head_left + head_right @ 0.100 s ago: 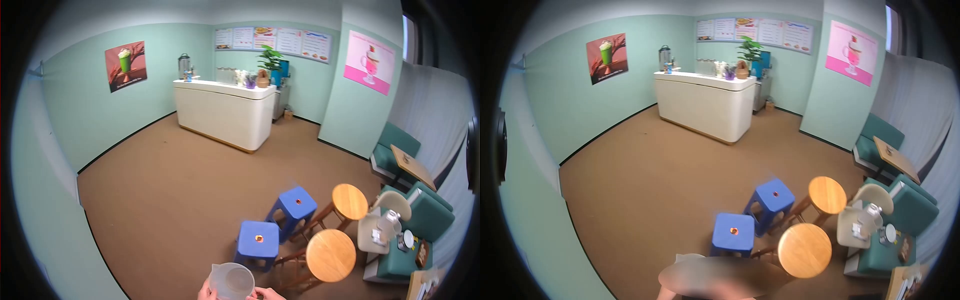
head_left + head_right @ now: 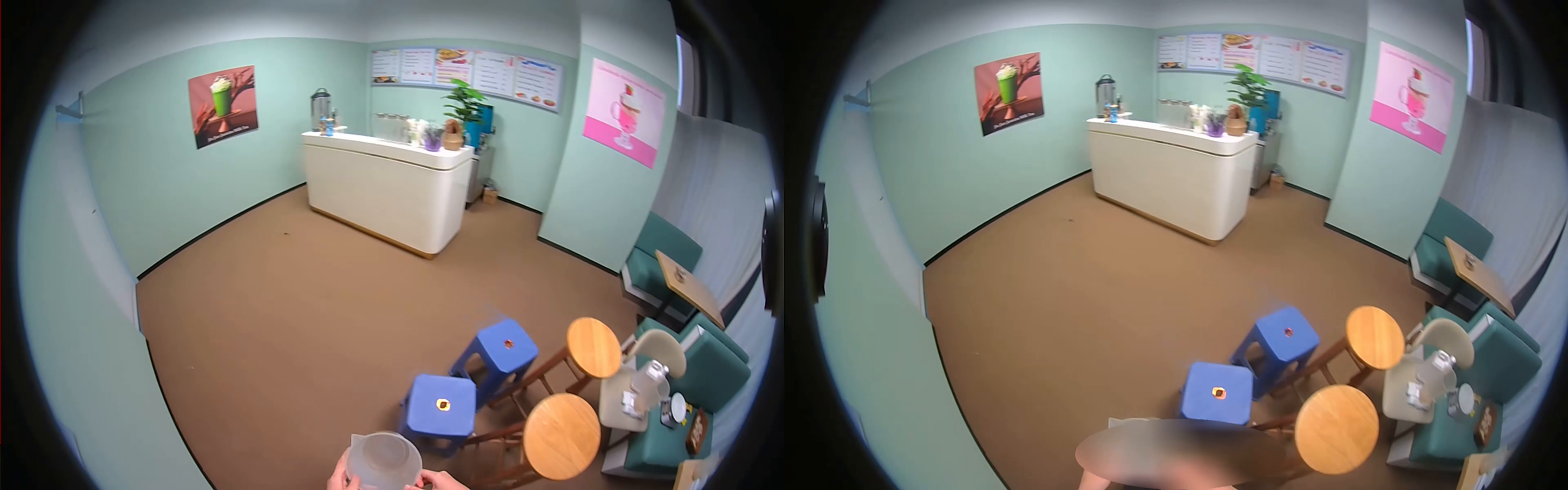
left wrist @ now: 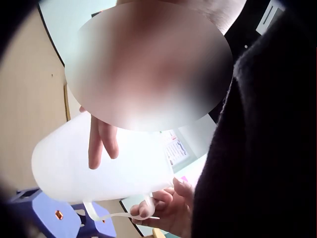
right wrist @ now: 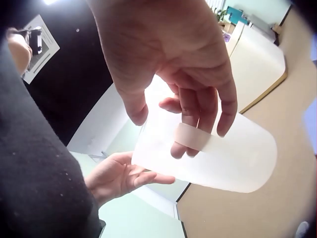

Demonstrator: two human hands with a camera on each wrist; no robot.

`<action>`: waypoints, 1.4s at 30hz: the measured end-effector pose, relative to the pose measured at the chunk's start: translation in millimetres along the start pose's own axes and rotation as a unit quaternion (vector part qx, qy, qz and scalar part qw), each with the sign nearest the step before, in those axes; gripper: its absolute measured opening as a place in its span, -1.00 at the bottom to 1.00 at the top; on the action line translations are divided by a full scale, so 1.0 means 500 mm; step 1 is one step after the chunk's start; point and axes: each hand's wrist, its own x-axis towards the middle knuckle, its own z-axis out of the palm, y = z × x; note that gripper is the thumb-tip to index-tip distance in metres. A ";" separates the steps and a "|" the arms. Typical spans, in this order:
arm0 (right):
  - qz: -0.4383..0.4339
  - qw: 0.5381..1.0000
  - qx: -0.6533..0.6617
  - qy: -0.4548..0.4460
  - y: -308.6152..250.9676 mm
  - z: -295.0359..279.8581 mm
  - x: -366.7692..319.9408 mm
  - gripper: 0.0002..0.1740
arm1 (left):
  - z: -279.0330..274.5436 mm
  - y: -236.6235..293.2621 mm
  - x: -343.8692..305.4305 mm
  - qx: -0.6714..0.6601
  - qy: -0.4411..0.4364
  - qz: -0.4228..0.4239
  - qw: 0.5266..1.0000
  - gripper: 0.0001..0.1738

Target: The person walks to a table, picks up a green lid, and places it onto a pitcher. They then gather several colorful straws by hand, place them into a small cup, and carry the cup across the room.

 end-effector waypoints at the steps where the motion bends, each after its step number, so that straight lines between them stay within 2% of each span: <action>1: 0.012 1.000 0.007 -0.005 -0.026 -0.012 0.040 -0.44 | -0.015 0.016 0.022 0.023 0.009 0.049 0.999 -0.32; 3: 0.035 0.999 0.026 -0.009 -0.075 -0.025 0.158 -0.53 | -0.072 0.072 0.083 0.090 0.034 0.137 0.986 -0.34; 5: 0.069 0.996 0.050 -0.015 -0.118 -0.024 0.284 -0.50 | -0.130 0.127 0.143 0.170 0.065 0.203 0.962 -0.32; 8: 0.041 0.998 0.049 -0.014 -0.188 -0.072 0.434 -0.48 | -0.196 0.196 0.233 0.195 0.083 0.141 0.967 -0.27; 11: 0.002 0.997 0.071 0.043 -0.216 -0.122 0.530 -0.54 | -0.221 0.233 0.330 0.243 0.080 0.188 0.948 -0.24; 12: -0.003 0.994 0.090 0.062 -0.211 -0.137 0.554 -0.56 | -0.225 0.246 0.358 0.263 0.063 0.193 0.943 -0.25; 13: 0.043 0.992 0.114 0.040 -0.199 -0.156 0.578 -0.51 | -0.225 0.259 0.390 0.281 0.047 0.200 0.937 -0.25; 15: 0.037 0.985 0.142 0.090 -0.136 -0.163 0.601 -0.40 | -0.212 0.280 0.462 0.286 0.013 0.212 0.934 -0.29; 16: 0.029 0.980 0.154 0.119 -0.089 -0.196 0.653 -0.35 | -0.196 0.298 0.546 0.310 -0.003 0.242 0.919 -0.30; 17: 0.028 0.983 0.156 0.090 -0.063 -0.219 0.674 -0.19 | -0.179 0.302 0.585 0.331 -0.017 0.269 0.904 -0.32; 18: 0.020 0.978 0.179 0.101 -0.017 -0.226 0.697 -0.27 | -0.166 0.303 0.626 0.353 -0.031 0.294 0.888 -0.33; 19: 0.009 0.972 0.205 0.112 0.036 -0.229 0.726 -0.35 | -0.156 0.300 0.669 0.322 -0.048 0.259 0.909 -0.37; 20: -0.004 0.965 0.231 0.124 0.075 -0.246 0.764 -0.42 | -0.144 0.306 0.715 0.327 -0.061 0.247 0.910 -0.37; 21: -0.073 0.968 0.170 0.168 0.064 -0.291 0.791 -0.37 | -0.129 0.317 0.764 0.332 -0.074 0.236 0.910 -0.38; 24: -0.024 0.978 0.113 0.171 0.103 -0.413 0.885 -0.34 | -0.072 0.337 0.927 0.328 -0.080 0.235 0.912 -0.39; 25: 0.038 0.979 0.112 0.165 0.046 -0.491 0.905 -0.38 | -0.048 0.353 0.988 0.324 -0.079 0.239 0.912 -0.39; 28: 0.090 0.979 0.077 0.166 0.008 -0.670 0.969 -0.42 | 0.015 0.419 1.145 0.199 -0.101 0.024 0.974 -0.41; 29: 0.068 0.980 0.037 0.183 0.012 -0.718 0.986 -0.43 | 0.024 0.414 1.203 0.177 -0.114 0.042 0.977 -0.48; 32: 0.089 0.974 -0.034 0.204 0.084 -0.806 1.040 -0.42 | 0.089 0.462 1.332 0.333 -0.151 0.001 0.931 -0.53; 33: 0.096 0.973 -0.032 0.206 0.101 -0.829 1.050 -0.42 | 0.116 0.462 1.369 0.322 -0.140 0.039 0.935 -0.55; 36: 0.125 0.970 -0.030 0.208 0.148 -0.905 1.072 -0.43 | 0.187 0.484 1.475 0.356 -0.184 0.011 0.916 -0.58; 39: 0.171 0.967 -0.032 0.189 0.186 -1.003 1.096 -0.46 | 0.264 0.470 1.596 0.344 -0.222 0.032 0.912 -0.60; 41: 0.206 0.965 -0.032 0.158 0.224 -1.067 1.117 -0.50 | 0.311 0.451 1.684 0.304 -0.251 0.047 0.918 -0.69; 42: 0.169 0.970 -0.022 0.176 0.275 -1.083 1.128 -0.53 | 0.336 0.441 1.731 0.282 -0.267 0.053 0.920 -0.74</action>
